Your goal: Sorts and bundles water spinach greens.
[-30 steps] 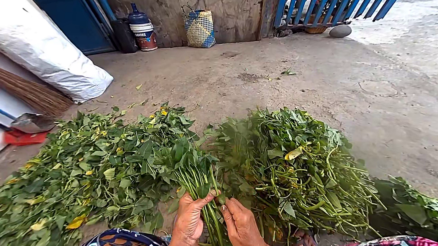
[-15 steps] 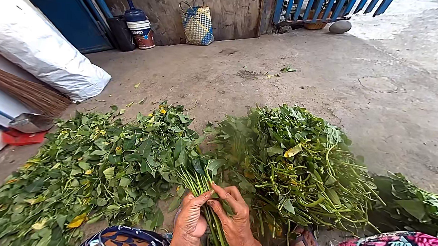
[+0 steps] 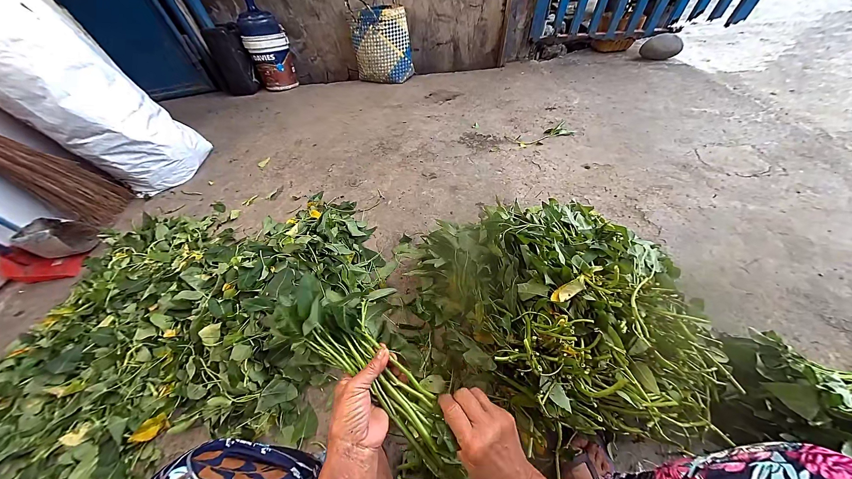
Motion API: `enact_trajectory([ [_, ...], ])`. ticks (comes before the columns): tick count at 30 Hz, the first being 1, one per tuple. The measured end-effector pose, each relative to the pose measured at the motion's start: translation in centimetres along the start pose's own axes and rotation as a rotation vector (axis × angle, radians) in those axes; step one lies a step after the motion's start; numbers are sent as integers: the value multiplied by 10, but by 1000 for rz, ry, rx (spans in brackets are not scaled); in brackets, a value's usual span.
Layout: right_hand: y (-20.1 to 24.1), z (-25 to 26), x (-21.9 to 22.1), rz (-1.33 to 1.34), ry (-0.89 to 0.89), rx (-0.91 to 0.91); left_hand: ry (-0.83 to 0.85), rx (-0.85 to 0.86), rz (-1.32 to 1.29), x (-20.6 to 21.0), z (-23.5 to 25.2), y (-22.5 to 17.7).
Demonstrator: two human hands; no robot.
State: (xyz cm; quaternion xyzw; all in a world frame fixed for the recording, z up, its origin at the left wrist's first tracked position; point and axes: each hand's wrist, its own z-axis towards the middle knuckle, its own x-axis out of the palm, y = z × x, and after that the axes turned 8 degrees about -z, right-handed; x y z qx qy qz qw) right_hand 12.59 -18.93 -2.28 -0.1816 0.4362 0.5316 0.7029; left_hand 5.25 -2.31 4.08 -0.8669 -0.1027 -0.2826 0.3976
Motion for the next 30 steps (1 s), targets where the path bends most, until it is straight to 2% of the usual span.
enact_trajectory([
  [1,-2,-5,-11,-46,270,69,-16,28,22,-2,2,-4],
  [3,-6,18,-41,-23,1000,298,-6,69,86,-3,3,-6],
  [4,-9,31,-49,-31,1140,335,33,80,122,-4,0,-4],
  [5,-10,37,-56,-23,1074,331,88,86,152,-5,-2,-2],
  [9,-4,72,-57,187,217,294,319,92,231,-3,-13,7],
  [11,2,99,-50,343,46,352,401,84,235,-3,-16,9],
  [14,7,123,-44,717,44,465,473,54,237,-6,-17,8],
  [18,4,126,-52,1211,65,576,451,31,186,-11,-13,4],
  [20,-3,121,-56,1278,133,580,432,34,164,-12,-13,2],
  [22,-12,119,-61,1095,269,526,427,38,157,-12,-13,2],
  [24,-15,119,-61,802,350,404,432,36,174,-13,-13,2],
  [27,-10,120,-56,290,291,106,430,43,211,-12,-12,3],
  [29,-6,120,-53,113,238,-39,442,37,228,-12,-11,3],
  [30,-4,120,-52,98,218,-43,453,27,237,-13,-11,4],
])
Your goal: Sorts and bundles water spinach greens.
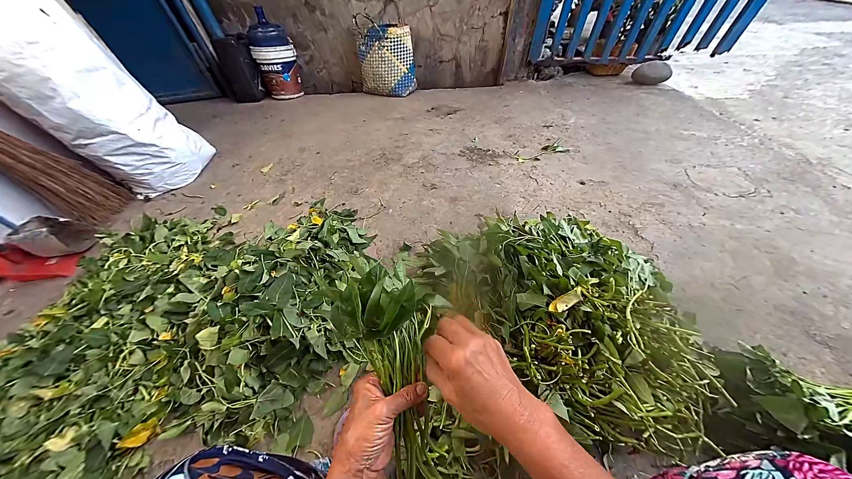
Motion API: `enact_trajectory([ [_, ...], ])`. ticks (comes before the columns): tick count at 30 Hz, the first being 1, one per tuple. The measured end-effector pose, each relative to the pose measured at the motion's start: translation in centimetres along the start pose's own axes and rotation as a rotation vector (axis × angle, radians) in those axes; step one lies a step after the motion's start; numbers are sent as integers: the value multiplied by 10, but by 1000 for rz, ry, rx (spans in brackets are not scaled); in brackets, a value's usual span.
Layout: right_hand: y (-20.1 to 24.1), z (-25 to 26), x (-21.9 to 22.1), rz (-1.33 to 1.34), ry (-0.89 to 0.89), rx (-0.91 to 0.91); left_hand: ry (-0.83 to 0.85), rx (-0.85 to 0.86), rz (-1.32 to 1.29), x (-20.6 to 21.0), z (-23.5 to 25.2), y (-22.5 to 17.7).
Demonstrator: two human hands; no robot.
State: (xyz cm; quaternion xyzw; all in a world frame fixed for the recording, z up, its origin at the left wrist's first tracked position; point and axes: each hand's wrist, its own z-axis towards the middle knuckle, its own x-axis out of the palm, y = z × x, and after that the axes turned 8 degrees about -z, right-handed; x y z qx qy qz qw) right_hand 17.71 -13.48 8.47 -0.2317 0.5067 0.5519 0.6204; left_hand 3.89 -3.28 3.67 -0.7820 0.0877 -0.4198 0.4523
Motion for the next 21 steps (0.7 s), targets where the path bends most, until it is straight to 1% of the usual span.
enact_trajectory([
  [1,1,0,4,56,-47,52,20,-14,7,-1,0,0],
  [2,0,-2,9,181,-118,157,43,-26,22,-2,0,-1],
  [4,-7,-4,12,543,-188,470,49,-22,54,-3,0,-2],
  [5,-14,-6,11,679,-186,600,12,2,64,-3,0,-3],
  [6,-24,-11,12,741,-119,667,-47,39,73,-3,1,-5],
  [7,-36,-20,13,730,63,658,-117,86,70,-4,3,-8],
  [9,-52,-33,21,550,577,517,-256,171,26,-7,11,-14],
  [10,-54,-35,32,439,745,481,-316,195,-2,-9,15,-16],
  [11,-55,-36,48,342,801,486,-370,209,-33,-11,18,-18],
  [12,-58,-36,64,267,772,540,-414,213,-62,-12,22,-19],
  [15,-74,-21,103,80,547,826,-470,163,-124,-11,24,-15],
  [16,-83,-14,114,-2,502,886,-477,139,-128,-9,24,-13],
  [17,-96,-10,125,-93,477,910,-484,115,-126,-6,24,-11],
  [19,-124,-8,143,-251,520,904,-479,89,-114,-1,22,-8],
  [21,-143,-5,144,-263,600,886,-446,84,-104,0,22,-4],
])
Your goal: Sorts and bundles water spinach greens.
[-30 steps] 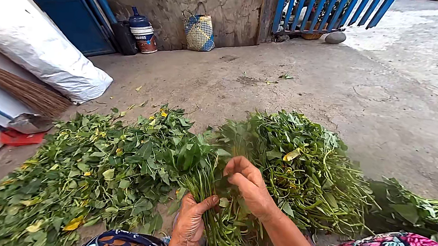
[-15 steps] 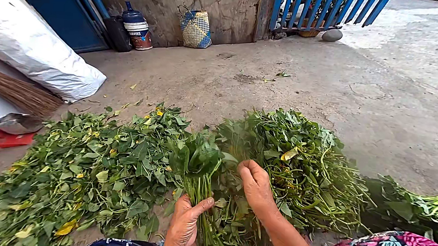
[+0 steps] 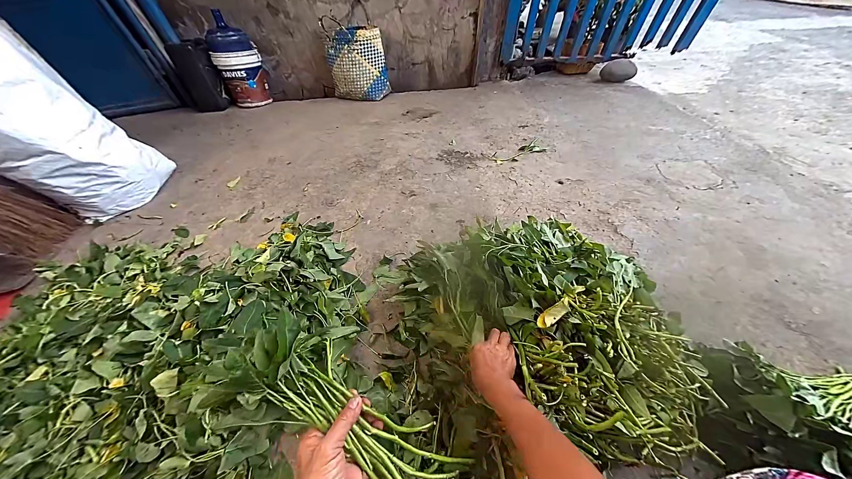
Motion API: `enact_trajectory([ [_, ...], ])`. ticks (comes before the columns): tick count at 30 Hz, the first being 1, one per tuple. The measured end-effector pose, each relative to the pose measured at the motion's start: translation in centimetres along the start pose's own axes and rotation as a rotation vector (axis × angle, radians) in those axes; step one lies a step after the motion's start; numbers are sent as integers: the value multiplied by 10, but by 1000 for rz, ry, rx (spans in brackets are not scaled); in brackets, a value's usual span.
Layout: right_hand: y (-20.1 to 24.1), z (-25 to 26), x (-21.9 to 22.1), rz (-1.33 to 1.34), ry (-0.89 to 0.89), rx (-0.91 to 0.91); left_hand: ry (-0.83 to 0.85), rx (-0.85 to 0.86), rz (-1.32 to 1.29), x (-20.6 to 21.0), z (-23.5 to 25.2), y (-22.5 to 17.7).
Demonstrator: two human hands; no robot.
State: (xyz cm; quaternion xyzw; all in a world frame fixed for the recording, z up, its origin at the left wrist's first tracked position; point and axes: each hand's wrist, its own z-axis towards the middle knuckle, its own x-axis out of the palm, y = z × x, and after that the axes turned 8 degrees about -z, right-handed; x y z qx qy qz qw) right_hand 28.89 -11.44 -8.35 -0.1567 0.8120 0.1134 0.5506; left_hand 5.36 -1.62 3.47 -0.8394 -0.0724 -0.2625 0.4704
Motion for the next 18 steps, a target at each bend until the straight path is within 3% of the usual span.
enact_trajectory([
  [3,-6,0,-34,272,-19,-19,17,-5,5,1,3,2],
  [7,-17,-42,-99,699,-277,-72,-5,-28,8,3,4,8],
  [10,-41,-82,-133,725,-649,-60,-3,-49,34,5,2,11],
  [12,-67,-91,-130,671,-731,23,-11,-57,49,6,0,12],
  [13,-82,-91,-123,630,-674,79,-14,-62,50,7,0,11],
  [16,-128,-83,-103,368,-106,190,-15,-84,49,10,-3,10],
  [18,-143,-76,-91,231,109,229,-13,-98,55,12,-6,10],
])
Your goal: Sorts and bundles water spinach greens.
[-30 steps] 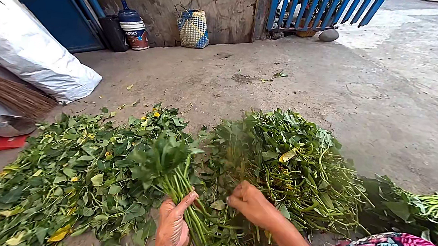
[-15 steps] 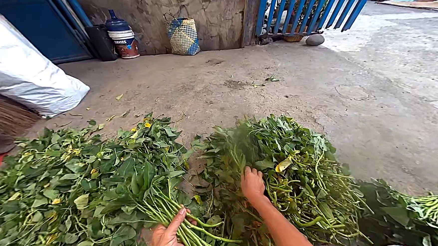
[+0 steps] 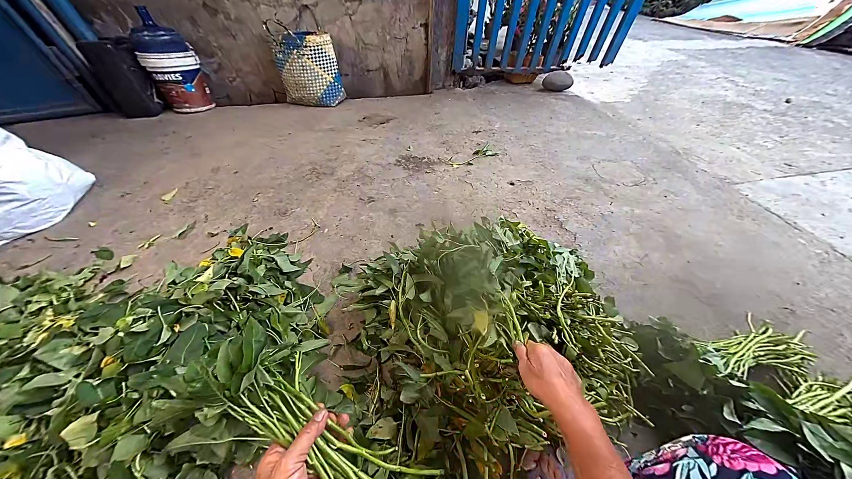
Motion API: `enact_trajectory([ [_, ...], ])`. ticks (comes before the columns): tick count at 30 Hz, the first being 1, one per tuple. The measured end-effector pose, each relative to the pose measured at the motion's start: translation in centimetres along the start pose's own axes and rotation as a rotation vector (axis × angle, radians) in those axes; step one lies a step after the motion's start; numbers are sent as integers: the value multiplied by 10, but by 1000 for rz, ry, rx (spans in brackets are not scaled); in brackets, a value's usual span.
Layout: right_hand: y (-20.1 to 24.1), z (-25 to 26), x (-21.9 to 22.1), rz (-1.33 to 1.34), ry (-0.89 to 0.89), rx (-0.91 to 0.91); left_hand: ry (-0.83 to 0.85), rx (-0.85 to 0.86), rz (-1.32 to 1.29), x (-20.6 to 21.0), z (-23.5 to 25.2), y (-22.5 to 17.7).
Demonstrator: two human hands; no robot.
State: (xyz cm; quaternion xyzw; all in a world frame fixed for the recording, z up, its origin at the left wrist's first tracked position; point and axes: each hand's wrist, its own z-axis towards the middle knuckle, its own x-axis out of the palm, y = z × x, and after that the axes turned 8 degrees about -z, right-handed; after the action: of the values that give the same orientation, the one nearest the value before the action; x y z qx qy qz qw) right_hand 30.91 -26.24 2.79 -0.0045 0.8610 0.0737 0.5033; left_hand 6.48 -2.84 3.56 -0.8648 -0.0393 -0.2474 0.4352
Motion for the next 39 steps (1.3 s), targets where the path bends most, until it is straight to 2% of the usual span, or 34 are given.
enact_trajectory([
  [2,-3,-3,0,-39,-55,71,15,-12,2,3,-2,0],
  [6,1,-11,-3,55,-501,100,39,-25,-1,3,-5,0],
  [8,4,-6,-5,58,-631,84,50,-24,-8,4,-6,0],
  [12,12,18,-6,20,-487,-37,88,-36,-8,6,-10,-1],
  [14,14,28,-5,28,-408,-35,102,-51,-15,9,-14,-3],
  [16,14,25,-8,139,-431,-37,113,-62,-41,10,-16,-5],
  [17,13,18,-9,206,-534,-61,120,-67,-52,10,-17,-6],
  [20,15,-3,-12,309,-1143,-217,166,-87,-112,5,-15,-6],
  [21,14,-8,-15,303,-1279,-242,172,-94,-129,4,-15,-5],
  [22,14,-12,-18,284,-1339,-251,175,-96,-142,4,-14,-5],
  [23,12,-13,-18,246,-1304,-250,178,-95,-151,5,-14,-4],
  [24,10,-14,-16,196,-1137,-245,183,-92,-154,5,-15,-3],
  [26,8,-13,-18,110,-627,-203,199,-92,-160,4,-17,-2],
  [27,9,-12,-16,113,-541,-207,218,-93,-168,4,-18,-3],
  [34,42,-63,49,416,-843,-538,238,-36,-140,11,-24,-1],
  [39,79,-108,101,496,-904,-772,192,38,-60,14,-25,9],
])
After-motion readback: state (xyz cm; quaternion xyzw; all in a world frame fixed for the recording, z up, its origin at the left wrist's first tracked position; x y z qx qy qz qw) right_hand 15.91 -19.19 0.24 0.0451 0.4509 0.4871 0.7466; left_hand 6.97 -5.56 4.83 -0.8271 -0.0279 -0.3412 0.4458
